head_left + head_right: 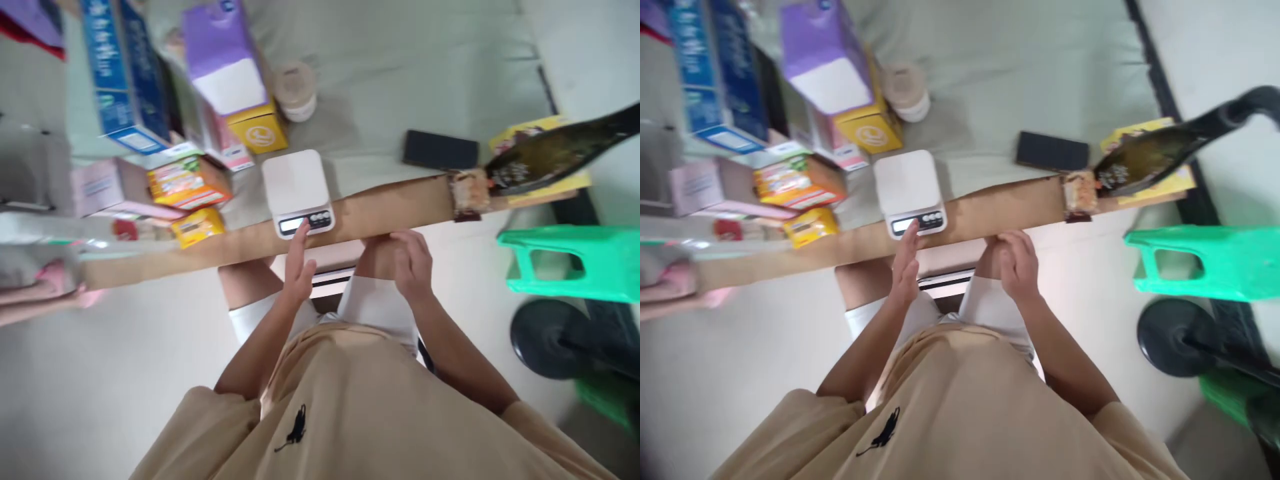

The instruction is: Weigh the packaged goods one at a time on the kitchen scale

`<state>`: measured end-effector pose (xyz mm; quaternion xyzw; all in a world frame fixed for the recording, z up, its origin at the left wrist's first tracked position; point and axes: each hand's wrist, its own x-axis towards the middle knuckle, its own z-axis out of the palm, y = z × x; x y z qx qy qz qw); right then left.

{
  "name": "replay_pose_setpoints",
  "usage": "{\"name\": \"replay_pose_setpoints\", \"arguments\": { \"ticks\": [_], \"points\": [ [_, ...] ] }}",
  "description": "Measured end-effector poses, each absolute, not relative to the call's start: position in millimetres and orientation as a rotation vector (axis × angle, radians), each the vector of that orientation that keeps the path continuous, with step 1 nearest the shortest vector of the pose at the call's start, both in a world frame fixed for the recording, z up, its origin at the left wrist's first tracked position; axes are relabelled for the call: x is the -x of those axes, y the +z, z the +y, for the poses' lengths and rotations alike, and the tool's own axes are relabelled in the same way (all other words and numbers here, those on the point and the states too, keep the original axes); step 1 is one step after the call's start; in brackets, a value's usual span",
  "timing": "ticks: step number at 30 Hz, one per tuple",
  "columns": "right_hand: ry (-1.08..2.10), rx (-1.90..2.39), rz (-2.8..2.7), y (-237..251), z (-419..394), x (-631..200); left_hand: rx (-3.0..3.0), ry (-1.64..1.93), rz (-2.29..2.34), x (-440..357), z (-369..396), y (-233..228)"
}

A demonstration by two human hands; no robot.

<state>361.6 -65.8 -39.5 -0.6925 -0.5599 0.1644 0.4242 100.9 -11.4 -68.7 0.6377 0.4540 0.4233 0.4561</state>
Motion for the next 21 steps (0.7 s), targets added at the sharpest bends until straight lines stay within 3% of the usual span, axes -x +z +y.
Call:
{"name": "replay_pose_setpoints", "arguments": {
  "ticks": [8,13,21],
  "points": [
    [1.071,1.298,-1.873,-36.4,-44.9,-176.1,-1.26,1.346,1.767,58.0,-33.2,-62.6],
    [1.119,1.298,-1.83,-30.3,9.4,-100.5,-1.213,1.26,1.926,95.8,-18.1,-56.2],
    [1.109,1.491,-1.75,-37.8,77.1,-37.5,-1.114,1.059,1.966,93.8,5.3,-47.9]
  ]
}}
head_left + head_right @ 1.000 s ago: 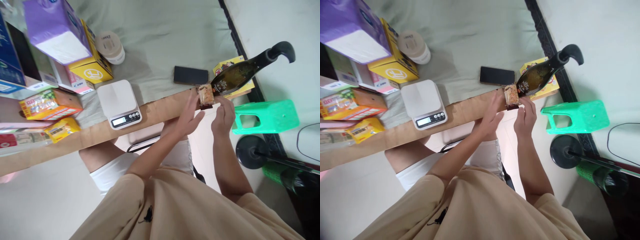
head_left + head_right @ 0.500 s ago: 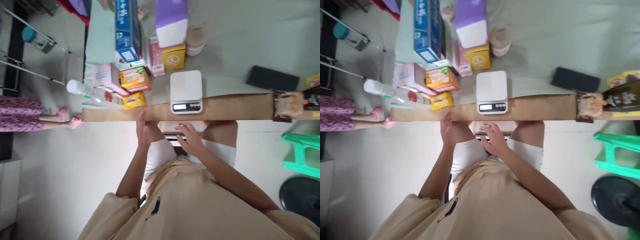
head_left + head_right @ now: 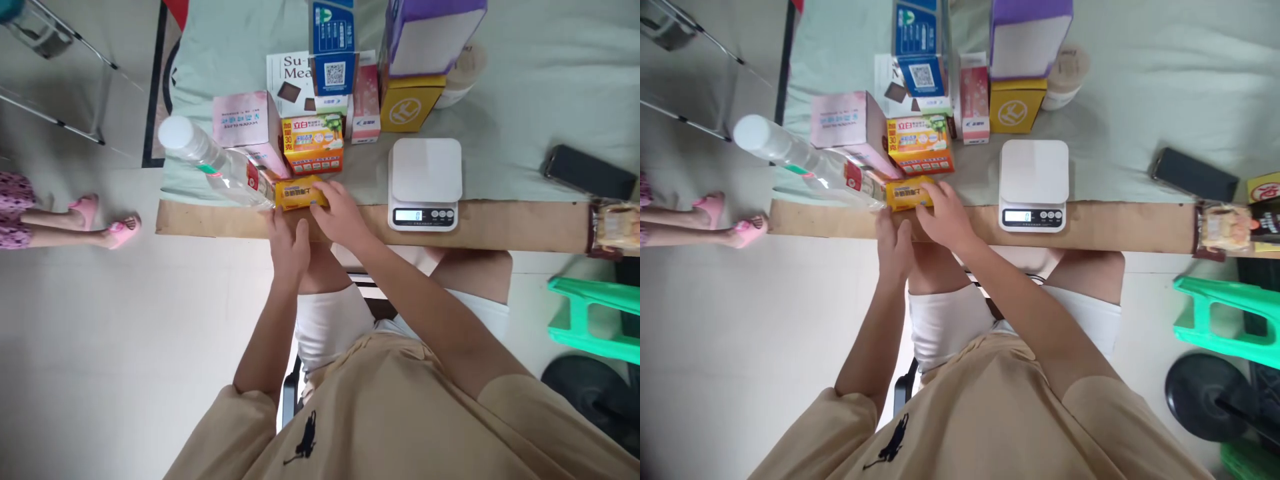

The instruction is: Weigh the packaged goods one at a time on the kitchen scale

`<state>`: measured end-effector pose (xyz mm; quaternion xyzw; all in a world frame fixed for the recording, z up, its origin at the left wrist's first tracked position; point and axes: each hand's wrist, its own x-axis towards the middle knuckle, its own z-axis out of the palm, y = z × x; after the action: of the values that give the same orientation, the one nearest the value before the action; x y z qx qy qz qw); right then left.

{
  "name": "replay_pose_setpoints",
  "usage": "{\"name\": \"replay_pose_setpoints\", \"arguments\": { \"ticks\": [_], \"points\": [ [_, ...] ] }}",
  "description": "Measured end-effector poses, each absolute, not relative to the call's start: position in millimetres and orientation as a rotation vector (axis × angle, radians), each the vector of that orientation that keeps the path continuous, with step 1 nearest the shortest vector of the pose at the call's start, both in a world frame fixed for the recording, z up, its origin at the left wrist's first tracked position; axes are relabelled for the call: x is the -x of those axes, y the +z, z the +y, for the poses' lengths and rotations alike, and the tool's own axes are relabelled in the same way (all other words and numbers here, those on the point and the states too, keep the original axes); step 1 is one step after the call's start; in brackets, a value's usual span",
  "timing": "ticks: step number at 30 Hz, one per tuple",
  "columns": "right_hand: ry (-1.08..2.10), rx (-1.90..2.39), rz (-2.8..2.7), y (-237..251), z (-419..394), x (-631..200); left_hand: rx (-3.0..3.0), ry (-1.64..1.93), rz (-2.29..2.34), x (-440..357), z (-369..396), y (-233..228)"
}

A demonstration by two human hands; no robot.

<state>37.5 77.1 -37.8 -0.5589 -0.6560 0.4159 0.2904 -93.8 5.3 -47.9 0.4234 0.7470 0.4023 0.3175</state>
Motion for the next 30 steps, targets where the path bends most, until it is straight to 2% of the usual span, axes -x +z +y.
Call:
{"name": "replay_pose_setpoints", "arguments": {
  "ticks": [7,14,21,30],
  "points": [
    [1.147,1.554,-1.74,-32.7,84.6,-26.1,-1.08,1.0,1.874,93.6,8.6,-39.0],
    [1.189,1.537,-1.533,-40.2,60.3,-52.2,-1.226,0.972,1.78,90.0,0.4,-38.6],
    [1.043,1.616,-1.474,-38.2,49.1,-76.5,-1.392,1.032,1.863,82.4,16.9,-39.8],
    [1.227,1.557,-1.559,-32.1,53.1,-61.8,-1.187,0.991,1.798,75.5,33.5,-32.4]
  ]
}}
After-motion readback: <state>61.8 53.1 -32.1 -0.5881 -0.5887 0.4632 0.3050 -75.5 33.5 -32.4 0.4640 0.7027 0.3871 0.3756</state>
